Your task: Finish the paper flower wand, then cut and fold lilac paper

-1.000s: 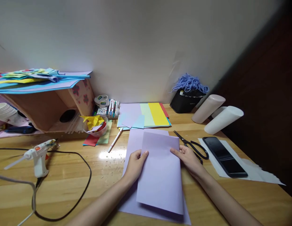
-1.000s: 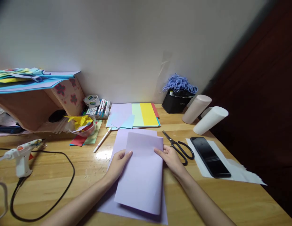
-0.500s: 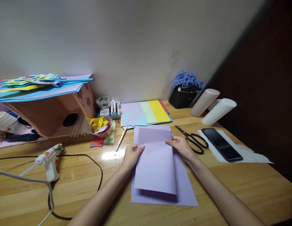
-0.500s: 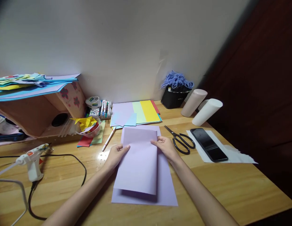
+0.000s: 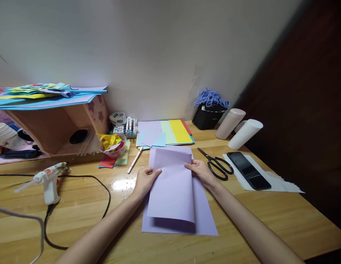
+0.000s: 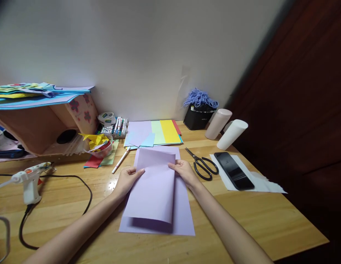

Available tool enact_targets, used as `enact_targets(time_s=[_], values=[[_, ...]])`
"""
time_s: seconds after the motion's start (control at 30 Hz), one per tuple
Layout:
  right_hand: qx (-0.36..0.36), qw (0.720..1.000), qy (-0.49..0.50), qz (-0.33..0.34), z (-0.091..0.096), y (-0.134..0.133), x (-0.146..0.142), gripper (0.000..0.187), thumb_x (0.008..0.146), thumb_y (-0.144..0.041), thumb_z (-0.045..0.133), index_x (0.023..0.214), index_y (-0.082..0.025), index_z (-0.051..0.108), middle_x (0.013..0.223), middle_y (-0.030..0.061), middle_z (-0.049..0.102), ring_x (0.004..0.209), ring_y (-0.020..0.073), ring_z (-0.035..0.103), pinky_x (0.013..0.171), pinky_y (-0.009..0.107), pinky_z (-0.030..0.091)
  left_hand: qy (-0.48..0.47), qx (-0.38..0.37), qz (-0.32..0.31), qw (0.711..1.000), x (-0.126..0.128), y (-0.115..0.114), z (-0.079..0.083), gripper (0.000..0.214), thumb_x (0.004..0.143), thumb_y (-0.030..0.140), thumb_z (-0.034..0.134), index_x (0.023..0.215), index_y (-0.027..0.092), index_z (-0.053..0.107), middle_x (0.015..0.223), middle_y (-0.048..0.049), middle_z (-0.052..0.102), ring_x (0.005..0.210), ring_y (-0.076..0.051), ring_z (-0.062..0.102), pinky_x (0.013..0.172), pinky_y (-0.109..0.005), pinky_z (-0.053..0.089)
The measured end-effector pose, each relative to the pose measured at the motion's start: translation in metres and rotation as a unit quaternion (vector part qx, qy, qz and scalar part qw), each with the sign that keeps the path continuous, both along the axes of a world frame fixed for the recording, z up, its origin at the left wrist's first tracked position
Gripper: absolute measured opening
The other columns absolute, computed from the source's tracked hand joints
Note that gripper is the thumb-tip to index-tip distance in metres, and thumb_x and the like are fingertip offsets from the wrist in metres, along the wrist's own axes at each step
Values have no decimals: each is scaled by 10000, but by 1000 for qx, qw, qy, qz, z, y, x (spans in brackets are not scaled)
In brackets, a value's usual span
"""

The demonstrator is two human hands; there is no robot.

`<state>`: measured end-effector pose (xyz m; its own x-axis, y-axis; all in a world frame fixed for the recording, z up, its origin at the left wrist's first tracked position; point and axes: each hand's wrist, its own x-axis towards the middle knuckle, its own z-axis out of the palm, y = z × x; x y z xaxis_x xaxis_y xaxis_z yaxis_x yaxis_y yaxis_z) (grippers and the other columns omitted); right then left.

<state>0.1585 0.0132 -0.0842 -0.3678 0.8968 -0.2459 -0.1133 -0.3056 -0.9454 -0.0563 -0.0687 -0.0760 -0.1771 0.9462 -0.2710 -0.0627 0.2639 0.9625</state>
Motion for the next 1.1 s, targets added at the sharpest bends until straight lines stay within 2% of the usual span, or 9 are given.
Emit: enact_targets(time_s=[0.27,0.47,0.6,0.77,0.97,1.1], values=[[0,999,-7,35,-4,7,4,381,597,-369,751,871,-126,644,802,85,709,696,215,659,694,325,512,50,-2,27,998,4,0,1,369,661,467,619,553,140,486,499,43,443,456,-75,393,419,-184,267],[15,999,6,33,-3,2,6,367,627,-350,738,926,-160,644,849,74,711,744,206,656,718,306,502,91,8,42,995,7,-1,2,422,678,505,584,519,156,410,492,58,347,455,-68,323,418,-192,230],[17,1000,-9,22,0,-2,5,380,620,-365,740,921,-156,641,811,69,711,689,197,648,657,289,500,86,3,25,996,7,-2,0,421,703,516,553,538,163,392,503,59,338,457,-70,314,426,-196,222],[24,999,-7,32,2,-3,4,377,634,-370,729,922,-149,627,815,65,703,718,192,640,681,286,488,110,20,25,993,7,-3,-2,397,730,511,518,569,171,391,538,52,351,497,-85,327,457,-201,239],[60,997,-22,32,3,-2,5,313,669,-450,672,768,-158,617,695,29,677,665,194,626,627,283,476,204,77,34,975,8,-6,-5,363,778,467,463,576,182,366,560,50,346,534,-100,324,507,-216,256],[57,997,-5,43,4,-1,5,344,675,-404,682,909,-165,599,802,53,692,725,201,638,692,303,487,255,86,18,963,10,-8,-5,350,815,446,428,592,187,350,564,48,328,548,-108,329,515,-225,248]])
